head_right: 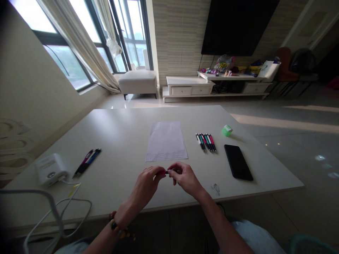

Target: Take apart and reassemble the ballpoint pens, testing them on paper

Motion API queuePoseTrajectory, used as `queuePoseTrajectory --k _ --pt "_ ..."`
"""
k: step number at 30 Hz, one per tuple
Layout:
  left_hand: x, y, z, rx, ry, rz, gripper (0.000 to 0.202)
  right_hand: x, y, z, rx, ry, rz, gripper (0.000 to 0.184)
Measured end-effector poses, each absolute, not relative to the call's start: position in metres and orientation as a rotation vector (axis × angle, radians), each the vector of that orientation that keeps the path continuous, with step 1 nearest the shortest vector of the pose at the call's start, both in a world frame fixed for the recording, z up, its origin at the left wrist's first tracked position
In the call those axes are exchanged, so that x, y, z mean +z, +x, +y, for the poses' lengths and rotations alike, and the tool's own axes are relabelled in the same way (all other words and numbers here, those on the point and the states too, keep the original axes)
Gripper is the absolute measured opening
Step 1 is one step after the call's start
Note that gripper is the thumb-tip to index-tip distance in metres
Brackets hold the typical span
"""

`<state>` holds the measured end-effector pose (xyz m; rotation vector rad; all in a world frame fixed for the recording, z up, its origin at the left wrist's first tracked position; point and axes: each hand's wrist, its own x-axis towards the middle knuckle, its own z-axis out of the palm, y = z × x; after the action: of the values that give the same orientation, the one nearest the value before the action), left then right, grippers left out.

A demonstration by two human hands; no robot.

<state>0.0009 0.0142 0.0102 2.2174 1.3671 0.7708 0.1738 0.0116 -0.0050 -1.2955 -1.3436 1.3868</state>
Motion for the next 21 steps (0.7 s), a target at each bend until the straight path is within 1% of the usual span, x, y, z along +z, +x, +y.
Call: queuePoseTrajectory --k 10,13,21 --pt "0.0087 0.0004 0.0138 0.761 2.188 1.378 0.007 -0.0021 0.1748 0.0115 1.376 -1.338 -1.372 0.035" --pt "0.0098 0.0013 0.0143 0.757 2.183 1.379 0.008 -0.0015 0.1749 0.0116 1.344 -1.314 -1.389 0.033" --pt "0.0078 0.0009 0.0140 0.754 2.167 1.376 0.008 -0.0035 0.1759 0.0119 1.326 -1.334 -1.391 0.035"
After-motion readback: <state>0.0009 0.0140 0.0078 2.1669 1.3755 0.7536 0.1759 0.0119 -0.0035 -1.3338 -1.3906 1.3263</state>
